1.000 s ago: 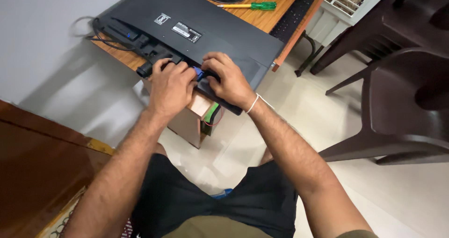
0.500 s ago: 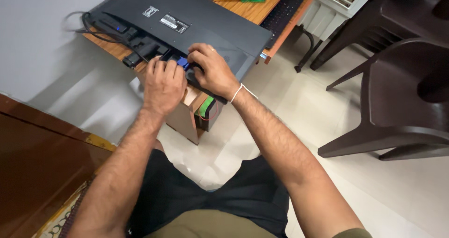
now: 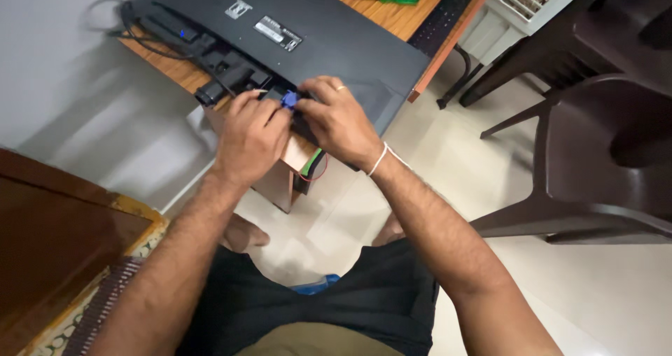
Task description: The person disconnects a VGA cable from a monitor, uses a screwdriver to remove screws from the back, and then carries the monitor across the room.
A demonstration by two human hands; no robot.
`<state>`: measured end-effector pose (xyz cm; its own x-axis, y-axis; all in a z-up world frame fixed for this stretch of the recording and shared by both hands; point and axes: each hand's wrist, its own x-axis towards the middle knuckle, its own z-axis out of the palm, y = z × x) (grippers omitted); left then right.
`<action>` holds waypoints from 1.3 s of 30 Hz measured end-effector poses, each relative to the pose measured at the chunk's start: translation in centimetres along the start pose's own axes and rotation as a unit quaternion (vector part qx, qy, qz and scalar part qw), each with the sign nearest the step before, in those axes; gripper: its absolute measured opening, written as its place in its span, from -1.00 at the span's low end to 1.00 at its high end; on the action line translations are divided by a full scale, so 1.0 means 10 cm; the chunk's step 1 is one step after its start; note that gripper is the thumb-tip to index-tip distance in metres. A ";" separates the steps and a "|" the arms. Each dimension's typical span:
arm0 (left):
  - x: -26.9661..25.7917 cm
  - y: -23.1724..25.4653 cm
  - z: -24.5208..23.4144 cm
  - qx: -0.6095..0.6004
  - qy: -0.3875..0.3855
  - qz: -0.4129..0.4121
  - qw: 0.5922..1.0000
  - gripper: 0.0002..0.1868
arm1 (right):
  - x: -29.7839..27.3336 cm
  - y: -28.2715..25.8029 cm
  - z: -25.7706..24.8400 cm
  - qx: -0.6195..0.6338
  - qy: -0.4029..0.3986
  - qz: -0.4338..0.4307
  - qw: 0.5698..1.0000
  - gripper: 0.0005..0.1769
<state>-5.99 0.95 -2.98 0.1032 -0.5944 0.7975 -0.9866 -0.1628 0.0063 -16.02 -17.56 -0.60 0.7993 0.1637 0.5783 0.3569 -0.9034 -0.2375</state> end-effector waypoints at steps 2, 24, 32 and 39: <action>0.01 -0.05 0.01 -0.017 -0.025 -0.006 1.000 -0.85 | 0.00 0.01 0.00 0.015 -0.002 0.016 1.000 -0.66; -0.36 0.27 0.15 0.036 -0.038 -0.141 0.989 -0.66 | -0.07 -0.21 -0.11 -0.130 -0.081 0.035 0.988 -0.50; -0.41 0.27 0.19 0.030 -0.041 -0.148 0.988 -0.66 | -0.09 -0.22 -0.10 -0.136 -0.104 0.056 0.984 -0.47; -0.46 0.28 0.23 0.018 -0.026 -0.151 0.988 -0.67 | -0.09 -0.24 -0.13 -0.136 -0.124 0.072 0.980 -0.39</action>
<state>-8.93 1.43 -8.03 0.3995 -0.5536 0.7307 -0.9048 -0.3663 0.2172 -18.21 -16.05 0.52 0.9372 0.0869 0.3378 0.1162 -0.9909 -0.0676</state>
